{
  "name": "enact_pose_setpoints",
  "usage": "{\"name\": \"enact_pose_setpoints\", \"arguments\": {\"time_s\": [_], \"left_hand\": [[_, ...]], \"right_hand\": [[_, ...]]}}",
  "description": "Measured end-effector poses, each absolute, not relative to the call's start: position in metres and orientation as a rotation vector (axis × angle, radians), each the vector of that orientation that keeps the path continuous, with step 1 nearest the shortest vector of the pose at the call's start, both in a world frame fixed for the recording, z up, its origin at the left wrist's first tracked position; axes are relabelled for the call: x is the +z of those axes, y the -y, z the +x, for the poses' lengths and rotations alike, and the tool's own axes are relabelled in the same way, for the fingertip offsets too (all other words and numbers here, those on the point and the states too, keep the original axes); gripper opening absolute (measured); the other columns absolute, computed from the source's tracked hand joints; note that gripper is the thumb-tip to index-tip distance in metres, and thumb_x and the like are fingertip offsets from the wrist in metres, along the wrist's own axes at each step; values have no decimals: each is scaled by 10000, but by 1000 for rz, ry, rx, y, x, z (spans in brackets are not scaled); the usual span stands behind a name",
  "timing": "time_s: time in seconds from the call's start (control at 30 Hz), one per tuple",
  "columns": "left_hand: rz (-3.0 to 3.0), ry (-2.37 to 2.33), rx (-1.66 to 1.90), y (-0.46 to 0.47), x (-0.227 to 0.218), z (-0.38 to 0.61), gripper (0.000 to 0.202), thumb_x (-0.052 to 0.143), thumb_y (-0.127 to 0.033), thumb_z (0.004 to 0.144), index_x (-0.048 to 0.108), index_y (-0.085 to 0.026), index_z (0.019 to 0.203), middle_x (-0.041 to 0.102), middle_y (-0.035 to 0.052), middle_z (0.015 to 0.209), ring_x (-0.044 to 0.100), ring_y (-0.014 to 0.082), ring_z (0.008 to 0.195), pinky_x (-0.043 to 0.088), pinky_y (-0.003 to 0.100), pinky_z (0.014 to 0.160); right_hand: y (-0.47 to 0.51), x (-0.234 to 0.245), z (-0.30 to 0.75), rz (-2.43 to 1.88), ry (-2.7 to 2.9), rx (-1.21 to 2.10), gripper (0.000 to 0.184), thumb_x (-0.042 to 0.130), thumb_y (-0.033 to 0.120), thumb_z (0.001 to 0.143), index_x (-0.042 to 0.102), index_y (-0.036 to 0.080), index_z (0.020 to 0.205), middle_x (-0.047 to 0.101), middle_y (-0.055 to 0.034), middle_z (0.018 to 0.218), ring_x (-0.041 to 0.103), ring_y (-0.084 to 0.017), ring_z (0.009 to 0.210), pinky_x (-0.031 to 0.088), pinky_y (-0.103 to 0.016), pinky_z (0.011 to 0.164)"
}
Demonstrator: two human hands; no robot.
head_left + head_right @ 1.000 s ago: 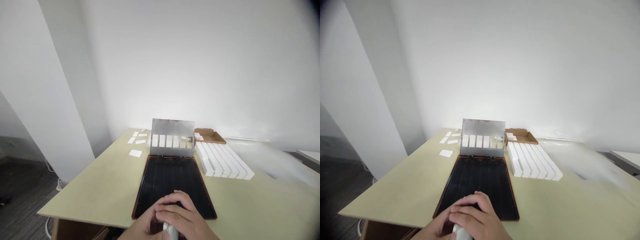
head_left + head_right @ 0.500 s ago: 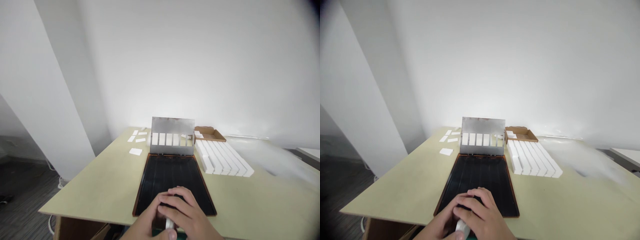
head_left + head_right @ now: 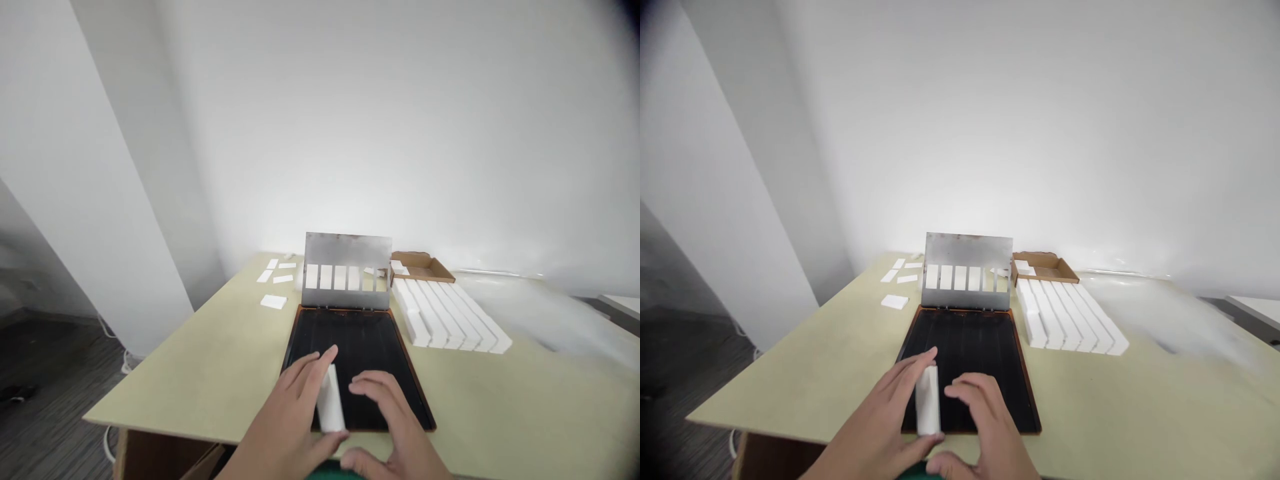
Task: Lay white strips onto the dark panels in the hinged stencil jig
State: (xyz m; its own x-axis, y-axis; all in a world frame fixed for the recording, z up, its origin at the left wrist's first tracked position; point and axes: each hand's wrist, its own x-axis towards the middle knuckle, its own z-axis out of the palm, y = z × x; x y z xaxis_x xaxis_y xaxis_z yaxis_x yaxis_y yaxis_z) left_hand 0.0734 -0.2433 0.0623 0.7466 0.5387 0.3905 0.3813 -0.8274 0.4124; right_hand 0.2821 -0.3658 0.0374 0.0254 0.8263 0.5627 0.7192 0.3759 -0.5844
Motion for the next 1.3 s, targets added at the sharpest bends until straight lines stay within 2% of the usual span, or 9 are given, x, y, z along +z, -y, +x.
{"name": "enact_pose_setpoints", "arguments": {"time_s": [0.13, 0.37, 0.53, 0.8, 0.97, 1.03, 1.13, 1.2, 1.3], "left_hand": [[2823, -536, 804, 241, 64, 79, 978, 706, -100, 868, 209, -308, 1685, 549, 105, 1568, 505, 353, 1456, 541, 510, 1136], [2824, -222, 798, 243, 58, 86, 904, 634, -71, 953, 196, -337, 1698, 433, 98, 1671, 369, 378, 1553, 428, 576, 1222], [2589, -393, 682, 242, 61, 76, 1128, 874, -212, 833, 171, -424, 1690, 441, 65, 1663, 486, 374, 1474, 489, 532, 1198], [2560, -249, 575, 235, 67, 67, 901, 876, -345, 869, 400, -418, 1631, 532, 66, 1600, 508, 373, 1456, 484, 517, 1201], [2444, -302, 380, 234, 68, 58, 1118, 949, -239, 751, 322, -453, 1651, 467, 47, 1652, 480, 383, 1477, 447, 521, 1225], [2354, -346, 309, 235, 72, 54, 1060, 932, -239, 774, 356, -470, 1633, 538, 37, 1592, 539, 359, 1422, 469, 491, 1206], [2202, -372, 275, 232, 77, 47, 727, 825, -357, 913, 511, -440, 1564, 655, 50, 1442, 616, 321, 1319, 513, 433, 1152], [2093, -341, 257, 226, 77, 44, 572, 770, -458, 954, 607, -408, 1500, 636, 68, 1463, 628, 314, 1286, 521, 408, 1127], [1898, -290, 212, 214, 68, 41, 721, 782, -621, 898, 568, -370, 1539, 584, 98, 1511, 626, 303, 1237, 517, 402, 1097]], "right_hand": [[360, 29, 266, -1407, 1321, 589, 262, 624, 403, 1009, 646, 213, 1189, 705, -55, 1007, 655, -195, 920, 542, -308, 879], [353, 35, 263, -1434, 1289, 675, 257, 657, 411, 968, 616, 190, 843, 629, -6, 787, 583, -169, 774, 475, -281, 768], [356, 35, 272, -1379, 1152, 816, 346, 665, 509, 967, 688, 170, 905, 628, -13, 817, 565, -176, 792, 469, -295, 781], [364, 35, 269, -1430, 1238, 1012, 319, 677, 380, 924, 763, 187, 1163, 738, -60, 1001, 656, -246, 982, 519, -370, 943], [368, 43, 266, -1266, 1271, 1157, 433, 640, 331, 943, 682, 219, 1359, 753, -63, 1160, 670, -255, 1088, 506, -400, 1030], [370, 49, 266, -1226, 1307, 1235, 475, 617, 310, 954, 643, 229, 1422, 741, -61, 1236, 666, -259, 1144, 498, -394, 1046], [373, 57, 268, -1245, 1372, 1347, 517, 582, 269, 962, 604, 262, 1479, 718, -36, 1314, 633, -262, 1255, 459, -380, 1100], [374, 62, 268, -1263, 1395, 1393, 526, 572, 253, 961, 602, 289, 1486, 700, -15, 1361, 598, -261, 1319, 417, -372, 1143], [374, 67, 268, -1334, 1389, 1406, 472, 552, 255, 967, 654, 291, 1427, 710, -4, 1341, 604, -264, 1293, 419, -367, 1125]]}}
